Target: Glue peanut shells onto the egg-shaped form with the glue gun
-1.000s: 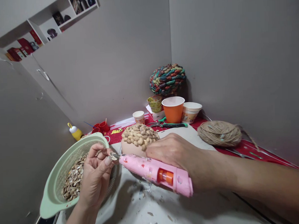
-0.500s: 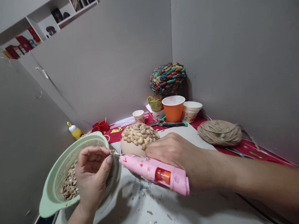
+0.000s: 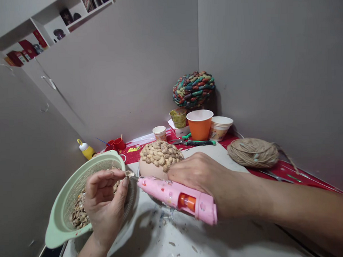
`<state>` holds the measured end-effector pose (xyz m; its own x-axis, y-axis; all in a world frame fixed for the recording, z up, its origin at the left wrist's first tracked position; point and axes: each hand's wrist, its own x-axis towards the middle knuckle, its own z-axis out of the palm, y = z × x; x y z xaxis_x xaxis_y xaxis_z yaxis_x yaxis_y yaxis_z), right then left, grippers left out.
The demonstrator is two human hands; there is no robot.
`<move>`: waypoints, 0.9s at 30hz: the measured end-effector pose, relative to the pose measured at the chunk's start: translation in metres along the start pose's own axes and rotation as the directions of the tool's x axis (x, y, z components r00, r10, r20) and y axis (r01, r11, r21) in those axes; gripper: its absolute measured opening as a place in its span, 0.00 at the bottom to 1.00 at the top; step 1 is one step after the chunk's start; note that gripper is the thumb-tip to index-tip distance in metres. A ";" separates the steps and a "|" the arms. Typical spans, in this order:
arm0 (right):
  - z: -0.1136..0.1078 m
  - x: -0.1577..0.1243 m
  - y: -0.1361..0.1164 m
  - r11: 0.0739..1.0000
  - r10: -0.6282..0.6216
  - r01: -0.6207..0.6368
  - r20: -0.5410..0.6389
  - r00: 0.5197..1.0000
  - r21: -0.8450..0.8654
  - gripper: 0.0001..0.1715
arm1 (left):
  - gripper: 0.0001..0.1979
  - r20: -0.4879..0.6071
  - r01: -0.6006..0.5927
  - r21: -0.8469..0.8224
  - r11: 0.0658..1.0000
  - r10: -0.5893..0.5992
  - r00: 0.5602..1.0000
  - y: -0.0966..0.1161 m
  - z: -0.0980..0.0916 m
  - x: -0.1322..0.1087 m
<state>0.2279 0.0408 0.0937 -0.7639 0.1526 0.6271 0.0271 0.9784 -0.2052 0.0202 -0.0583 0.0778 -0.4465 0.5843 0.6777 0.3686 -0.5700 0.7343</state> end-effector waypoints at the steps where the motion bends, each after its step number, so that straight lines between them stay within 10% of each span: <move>1: 0.000 0.000 0.000 1.000 -0.004 0.004 -0.007 1.000 -0.002 0.13 | 0.16 -0.009 0.002 0.000 1.000 -0.002 1.000 0.000 0.000 0.000; 27: -0.001 0.001 -0.001 1.000 -0.003 0.002 -0.015 1.000 -0.027 0.14 | 0.17 0.004 -0.149 -0.059 0.987 0.149 0.989 -0.009 -0.006 0.004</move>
<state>0.2283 0.0402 0.0950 -0.7539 0.1522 0.6392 0.0428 0.9821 -0.1834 0.0099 -0.0539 0.0736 -0.3832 0.4951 0.7797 0.3823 -0.6834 0.6219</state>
